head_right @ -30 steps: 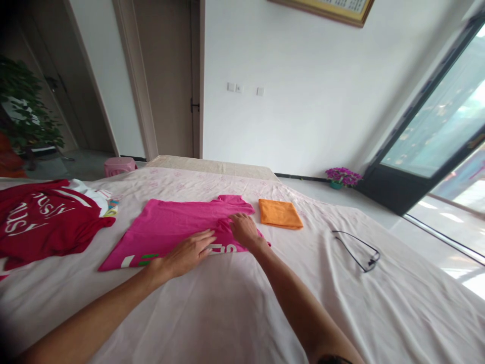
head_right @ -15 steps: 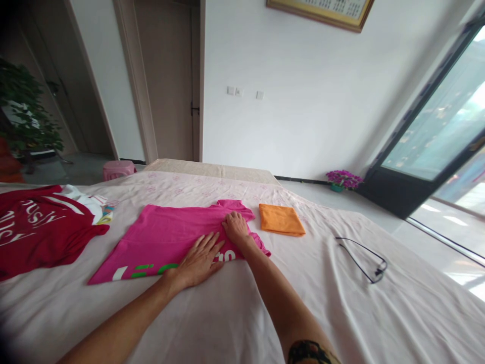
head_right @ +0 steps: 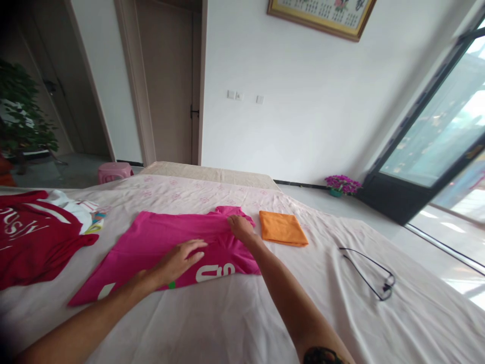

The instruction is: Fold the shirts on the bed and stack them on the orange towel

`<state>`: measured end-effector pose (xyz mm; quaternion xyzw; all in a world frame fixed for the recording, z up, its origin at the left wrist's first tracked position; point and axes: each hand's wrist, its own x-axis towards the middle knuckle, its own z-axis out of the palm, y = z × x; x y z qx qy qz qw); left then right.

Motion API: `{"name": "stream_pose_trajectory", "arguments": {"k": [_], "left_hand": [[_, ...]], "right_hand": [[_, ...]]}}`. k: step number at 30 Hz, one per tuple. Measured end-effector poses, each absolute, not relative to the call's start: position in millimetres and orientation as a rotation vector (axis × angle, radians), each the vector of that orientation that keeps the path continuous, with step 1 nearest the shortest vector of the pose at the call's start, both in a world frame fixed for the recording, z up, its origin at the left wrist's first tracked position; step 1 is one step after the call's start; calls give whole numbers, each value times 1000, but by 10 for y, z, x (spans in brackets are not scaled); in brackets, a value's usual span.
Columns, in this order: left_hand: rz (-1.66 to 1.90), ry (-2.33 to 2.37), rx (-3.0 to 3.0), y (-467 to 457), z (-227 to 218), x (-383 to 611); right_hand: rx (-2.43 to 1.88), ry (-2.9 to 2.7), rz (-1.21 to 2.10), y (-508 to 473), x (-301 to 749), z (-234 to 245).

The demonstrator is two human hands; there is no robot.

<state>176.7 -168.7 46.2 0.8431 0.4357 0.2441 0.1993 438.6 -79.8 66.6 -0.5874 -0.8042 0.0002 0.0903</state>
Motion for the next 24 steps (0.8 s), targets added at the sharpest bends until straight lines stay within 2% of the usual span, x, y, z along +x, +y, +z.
{"name": "stream_pose_trajectory", "arguments": {"k": [3, 9, 16, 21, 24], "left_hand": [[825, 1469, 2353, -1263, 480, 1246], [706, 1948, 2447, -548, 452, 240], [617, 2007, 2326, -283, 308, -138], [576, 1949, 2246, -338, 478, -146], [690, 1950, 2244, -561, 585, -201]], "right_hand": [[-1881, -2235, -13, -547, 4464, 786], [-1969, -2176, 23, -3, 4431, 815], [-1961, -2336, 120, 143, 4338, 749], [-1877, -2306, 42, -116, 4360, 956], [-1661, -2257, -23, -466, 4459, 1070]]}}
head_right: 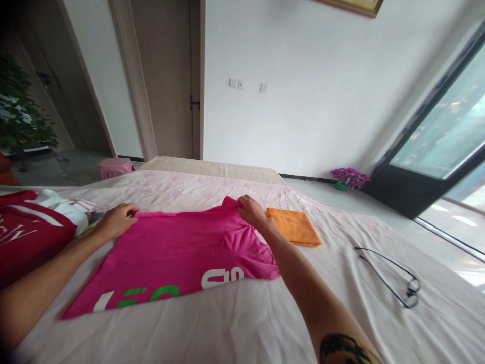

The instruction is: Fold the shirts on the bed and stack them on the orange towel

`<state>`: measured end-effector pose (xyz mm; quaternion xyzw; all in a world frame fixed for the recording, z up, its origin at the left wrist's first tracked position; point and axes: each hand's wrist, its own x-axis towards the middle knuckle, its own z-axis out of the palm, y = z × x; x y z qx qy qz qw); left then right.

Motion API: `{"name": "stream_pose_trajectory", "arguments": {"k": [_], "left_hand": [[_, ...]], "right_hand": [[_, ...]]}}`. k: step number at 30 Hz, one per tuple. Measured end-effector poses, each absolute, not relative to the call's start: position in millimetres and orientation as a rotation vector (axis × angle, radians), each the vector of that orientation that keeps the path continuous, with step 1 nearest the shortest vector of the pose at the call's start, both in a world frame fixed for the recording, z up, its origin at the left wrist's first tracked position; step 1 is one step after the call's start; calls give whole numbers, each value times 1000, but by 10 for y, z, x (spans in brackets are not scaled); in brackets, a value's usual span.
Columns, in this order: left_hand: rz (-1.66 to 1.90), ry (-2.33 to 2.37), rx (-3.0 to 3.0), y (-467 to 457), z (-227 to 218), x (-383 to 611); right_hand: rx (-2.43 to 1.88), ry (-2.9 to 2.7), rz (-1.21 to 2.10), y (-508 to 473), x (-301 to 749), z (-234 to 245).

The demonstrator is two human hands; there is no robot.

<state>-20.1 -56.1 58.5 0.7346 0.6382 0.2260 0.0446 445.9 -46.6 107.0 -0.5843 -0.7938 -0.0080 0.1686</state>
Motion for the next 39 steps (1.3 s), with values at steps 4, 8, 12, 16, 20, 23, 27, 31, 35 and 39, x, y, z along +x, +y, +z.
{"name": "stream_pose_trajectory", "arguments": {"k": [4, 8, 12, 16, 20, 23, 27, 31, 35, 39], "left_hand": [[801, 1828, 2254, -989, 533, -331], [662, 1647, 2417, -1338, 424, -301], [616, 1667, 2456, -1461, 486, -160], [865, 1757, 2345, -1493, 620, -175], [893, 1725, 2364, -1631, 649, -252], [742, 1698, 2359, -1751, 598, -247], [779, 1760, 2304, -1823, 545, -241], [676, 1735, 2372, -1864, 530, -257], [609, 1755, 2402, -1922, 526, -229], [652, 1782, 2432, -1969, 555, -203]], "right_hand": [[-1452, -2344, 67, -1048, 4623, 998], [-1435, -2486, 97, -1378, 4662, 822], [-1420, -2521, 83, -1374, 4609, 839], [-1388, -2356, 72, -1355, 4670, 958], [-1311, -2274, 130, -1482, 4828, 892], [-1307, -2298, 268, -1604, 4908, 777], [-1268, -2139, 330, -1733, 4956, 760], [-1251, -2195, 337, -1877, 5005, 781], [-1331, -2205, 328, -1984, 5054, 726], [-1313, -2168, 257, -2074, 5048, 760]]}}
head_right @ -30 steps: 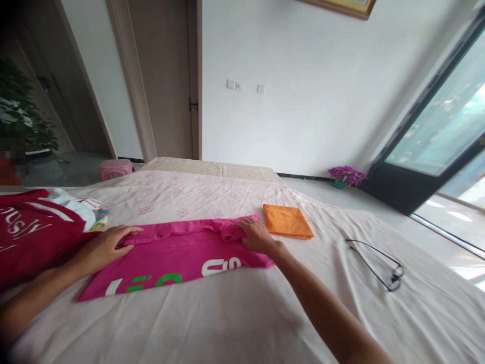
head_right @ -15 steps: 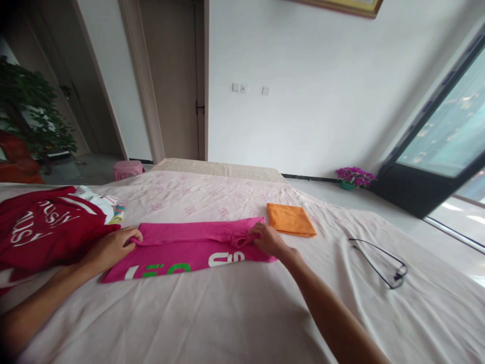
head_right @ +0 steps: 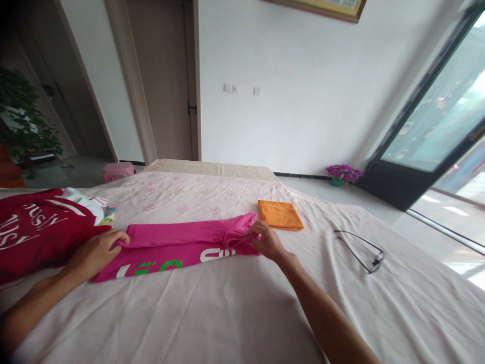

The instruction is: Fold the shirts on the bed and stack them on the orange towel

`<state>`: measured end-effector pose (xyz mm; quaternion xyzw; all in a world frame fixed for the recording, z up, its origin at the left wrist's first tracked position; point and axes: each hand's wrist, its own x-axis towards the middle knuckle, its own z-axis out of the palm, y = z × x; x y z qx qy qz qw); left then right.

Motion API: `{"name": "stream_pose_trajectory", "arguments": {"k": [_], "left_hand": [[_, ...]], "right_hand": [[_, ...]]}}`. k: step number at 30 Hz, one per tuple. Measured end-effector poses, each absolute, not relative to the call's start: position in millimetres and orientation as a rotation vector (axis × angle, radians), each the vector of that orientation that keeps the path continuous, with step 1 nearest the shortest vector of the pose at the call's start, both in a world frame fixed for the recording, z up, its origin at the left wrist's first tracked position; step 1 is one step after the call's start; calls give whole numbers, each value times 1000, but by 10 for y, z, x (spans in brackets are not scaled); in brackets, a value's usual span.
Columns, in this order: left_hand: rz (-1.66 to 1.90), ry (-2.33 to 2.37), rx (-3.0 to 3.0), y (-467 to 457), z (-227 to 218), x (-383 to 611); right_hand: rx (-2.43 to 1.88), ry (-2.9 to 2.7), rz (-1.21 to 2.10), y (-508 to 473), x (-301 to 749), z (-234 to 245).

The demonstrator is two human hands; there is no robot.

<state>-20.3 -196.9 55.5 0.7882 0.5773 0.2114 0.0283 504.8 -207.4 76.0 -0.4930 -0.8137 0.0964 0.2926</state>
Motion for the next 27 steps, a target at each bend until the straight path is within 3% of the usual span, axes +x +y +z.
{"name": "stream_pose_trajectory", "arguments": {"k": [5, 9, 13, 19, 27], "left_hand": [[446, 1801, 2548, -2048, 605, -171], [519, 1806, 2564, -2103, 699, 147], [669, 1561, 2533, -2164, 759, 886], [723, 1248, 2551, -2223, 666, 2069], [671, 1033, 2657, -2118, 538, 2666]], "right_hand": [[-1304, -2364, 364, -2259, 5070, 889], [-1489, -2092, 485, -2182, 5241, 888], [-1804, -1782, 338, -1867, 5384, 848], [-2167, -1762, 158, -1456, 5211, 842], [-2095, -1867, 98, -1108, 5023, 798]]}}
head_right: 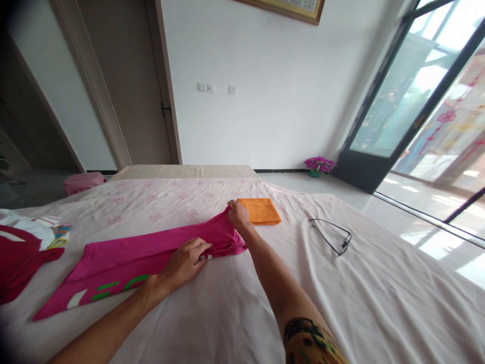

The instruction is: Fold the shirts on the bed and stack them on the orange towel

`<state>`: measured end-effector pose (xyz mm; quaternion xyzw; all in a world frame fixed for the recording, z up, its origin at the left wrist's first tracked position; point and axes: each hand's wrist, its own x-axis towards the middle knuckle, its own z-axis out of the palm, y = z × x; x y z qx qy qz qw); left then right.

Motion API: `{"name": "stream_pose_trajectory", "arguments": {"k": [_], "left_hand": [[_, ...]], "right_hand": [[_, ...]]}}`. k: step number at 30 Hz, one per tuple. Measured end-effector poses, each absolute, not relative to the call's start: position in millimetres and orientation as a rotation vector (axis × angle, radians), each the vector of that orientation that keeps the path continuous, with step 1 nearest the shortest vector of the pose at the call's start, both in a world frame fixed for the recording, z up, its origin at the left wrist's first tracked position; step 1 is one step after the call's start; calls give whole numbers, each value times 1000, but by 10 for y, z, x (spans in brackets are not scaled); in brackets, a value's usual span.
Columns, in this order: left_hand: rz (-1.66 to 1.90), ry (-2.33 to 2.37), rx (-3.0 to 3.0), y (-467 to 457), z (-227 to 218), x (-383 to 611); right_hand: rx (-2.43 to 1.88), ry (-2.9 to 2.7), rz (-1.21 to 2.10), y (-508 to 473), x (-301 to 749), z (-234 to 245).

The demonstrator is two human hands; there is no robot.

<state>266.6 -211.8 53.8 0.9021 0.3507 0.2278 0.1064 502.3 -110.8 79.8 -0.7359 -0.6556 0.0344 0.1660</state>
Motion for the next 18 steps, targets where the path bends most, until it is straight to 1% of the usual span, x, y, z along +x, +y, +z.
{"name": "stream_pose_trajectory", "arguments": {"k": [3, 7, 10, 12, 15, 18], "left_hand": [[703, 933, 2688, -2099, 441, 2660], [838, 866, 2616, -2073, 336, 2594], [964, 921, 2536, -2062, 310, 2564], [1018, 995, 2515, -2063, 307, 2562], [1025, 1067, 2532, -2072, 302, 2574], [985, 1076, 2584, -2084, 296, 2586]], "right_hand": [[-2089, -1866, 100, -1087, 5043, 789], [-2070, -1860, 82, -1201, 5058, 798], [-2047, -1870, 63, -1374, 5061, 843], [-2115, -1879, 106, -1505, 5062, 877], [-2202, -1922, 199, -1669, 5050, 896], [-2085, -2003, 239, -1741, 5024, 864]]}}
